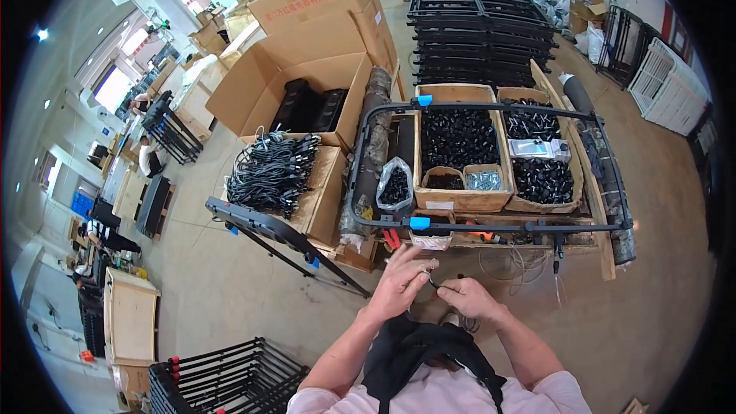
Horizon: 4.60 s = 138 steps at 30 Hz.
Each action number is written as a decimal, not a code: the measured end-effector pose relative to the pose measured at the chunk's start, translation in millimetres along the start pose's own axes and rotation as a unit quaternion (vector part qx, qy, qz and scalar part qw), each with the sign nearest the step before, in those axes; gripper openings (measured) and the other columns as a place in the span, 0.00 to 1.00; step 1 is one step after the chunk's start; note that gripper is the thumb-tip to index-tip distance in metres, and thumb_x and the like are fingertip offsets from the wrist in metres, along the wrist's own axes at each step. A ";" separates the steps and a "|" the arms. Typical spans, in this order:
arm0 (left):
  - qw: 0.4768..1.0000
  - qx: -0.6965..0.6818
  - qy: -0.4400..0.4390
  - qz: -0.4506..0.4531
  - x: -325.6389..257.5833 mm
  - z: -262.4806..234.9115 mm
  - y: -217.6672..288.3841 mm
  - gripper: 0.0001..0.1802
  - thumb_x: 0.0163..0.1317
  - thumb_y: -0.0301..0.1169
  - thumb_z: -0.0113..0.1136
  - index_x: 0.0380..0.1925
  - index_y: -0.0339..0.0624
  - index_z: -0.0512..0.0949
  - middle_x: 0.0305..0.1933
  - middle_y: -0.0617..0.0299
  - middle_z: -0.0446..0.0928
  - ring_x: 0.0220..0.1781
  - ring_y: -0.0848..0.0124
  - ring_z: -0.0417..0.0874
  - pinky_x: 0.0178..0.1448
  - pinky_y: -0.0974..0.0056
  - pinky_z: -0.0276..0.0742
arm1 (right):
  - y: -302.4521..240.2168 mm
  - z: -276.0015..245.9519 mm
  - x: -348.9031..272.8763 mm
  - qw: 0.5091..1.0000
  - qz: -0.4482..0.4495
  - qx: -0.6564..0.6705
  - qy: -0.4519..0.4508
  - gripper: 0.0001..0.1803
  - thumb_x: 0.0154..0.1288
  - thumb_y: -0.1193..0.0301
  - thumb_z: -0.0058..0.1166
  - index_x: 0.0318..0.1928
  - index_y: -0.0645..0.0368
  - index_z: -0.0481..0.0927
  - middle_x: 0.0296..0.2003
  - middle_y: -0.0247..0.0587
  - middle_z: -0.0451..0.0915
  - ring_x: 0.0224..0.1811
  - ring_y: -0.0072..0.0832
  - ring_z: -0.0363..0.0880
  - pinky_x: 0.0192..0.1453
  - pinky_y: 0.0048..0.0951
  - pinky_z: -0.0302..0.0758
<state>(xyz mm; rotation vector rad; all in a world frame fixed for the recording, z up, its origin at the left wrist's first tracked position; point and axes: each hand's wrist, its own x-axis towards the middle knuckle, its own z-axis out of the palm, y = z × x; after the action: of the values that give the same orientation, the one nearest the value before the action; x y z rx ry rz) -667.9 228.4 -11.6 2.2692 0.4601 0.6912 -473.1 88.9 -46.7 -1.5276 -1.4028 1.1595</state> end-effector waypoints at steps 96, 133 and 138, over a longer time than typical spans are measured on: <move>0.826 -0.298 0.006 -0.478 -68.5 -13.1 -217.1 0.16 0.83 0.35 0.50 0.58 0.37 0.80 0.35 0.68 0.77 0.38 0.77 0.77 0.47 0.68 0.77 | 64.8 35.6 378.6 0.886 0.175 0.337 0.267 0.16 0.80 0.59 0.58 0.42 0.60 0.86 0.20 0.24 0.70 0.19 0.15 0.65 0.24 0.22 0.60; 0.715 -0.438 0.227 -0.496 -2.5 11.4 -223.1 0.11 0.79 0.34 0.59 0.46 0.35 0.81 0.38 0.62 0.83 0.37 0.75 0.81 0.46 0.68 0.81 | 45.2 49.5 408.8 0.989 0.105 -0.092 0.051 0.19 0.74 0.58 0.57 0.45 0.64 0.84 0.39 0.62 0.86 0.47 0.57 0.86 0.51 0.51 0.78; 0.727 -0.402 0.221 -0.511 -2.0 9.5 -220.1 0.12 0.77 0.35 0.61 0.46 0.35 0.84 0.38 0.61 0.85 0.36 0.76 0.83 0.44 0.68 0.82 | 42.0 49.8 407.3 0.990 0.094 -0.098 0.033 0.18 0.74 0.59 0.56 0.46 0.63 0.85 0.39 0.61 0.86 0.47 0.56 0.86 0.52 0.50 0.79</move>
<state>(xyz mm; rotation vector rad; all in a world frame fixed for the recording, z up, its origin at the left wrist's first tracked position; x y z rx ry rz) -690.8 373.2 -176.1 0.7682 1.2193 0.6197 -511.1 485.0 -155.1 -1.8531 -1.3861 1.0959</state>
